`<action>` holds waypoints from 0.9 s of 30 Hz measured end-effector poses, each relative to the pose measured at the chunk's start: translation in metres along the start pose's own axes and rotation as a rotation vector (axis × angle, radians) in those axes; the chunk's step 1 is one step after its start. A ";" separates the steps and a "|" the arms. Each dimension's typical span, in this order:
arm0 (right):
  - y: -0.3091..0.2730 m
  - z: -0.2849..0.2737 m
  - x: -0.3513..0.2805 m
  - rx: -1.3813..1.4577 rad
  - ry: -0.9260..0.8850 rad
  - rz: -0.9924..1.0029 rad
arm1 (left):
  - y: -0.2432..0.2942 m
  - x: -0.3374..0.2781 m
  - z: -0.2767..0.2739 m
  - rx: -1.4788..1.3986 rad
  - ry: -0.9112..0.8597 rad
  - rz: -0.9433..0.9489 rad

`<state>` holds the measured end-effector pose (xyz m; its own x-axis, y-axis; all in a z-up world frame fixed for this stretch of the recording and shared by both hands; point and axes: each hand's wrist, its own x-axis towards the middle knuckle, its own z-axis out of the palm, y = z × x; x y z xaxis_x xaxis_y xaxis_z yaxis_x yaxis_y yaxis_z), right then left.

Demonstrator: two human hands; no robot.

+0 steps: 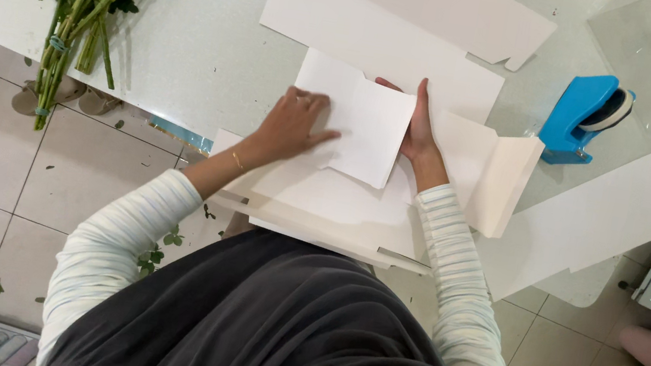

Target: The person folds and assembles a white cardboard flower delivery box by hand on a white table.

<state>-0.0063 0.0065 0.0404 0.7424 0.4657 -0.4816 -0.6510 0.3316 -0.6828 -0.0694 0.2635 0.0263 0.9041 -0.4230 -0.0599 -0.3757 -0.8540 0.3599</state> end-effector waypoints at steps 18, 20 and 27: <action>0.035 -0.021 0.004 -0.228 0.525 -0.120 | -0.012 0.018 -0.005 0.009 0.041 0.000; 0.036 -0.017 0.001 -0.272 0.538 -0.128 | -0.006 -0.007 0.004 0.040 -0.017 -0.076; 0.032 -0.026 -0.007 -0.042 0.383 -0.002 | -0.007 -0.006 0.004 -0.027 -0.062 -0.094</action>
<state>-0.0287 -0.0075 0.0076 0.7543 0.1225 -0.6450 -0.6482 0.2943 -0.7022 -0.0730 0.2705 0.0200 0.9205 -0.3602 -0.1515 -0.2835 -0.8825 0.3751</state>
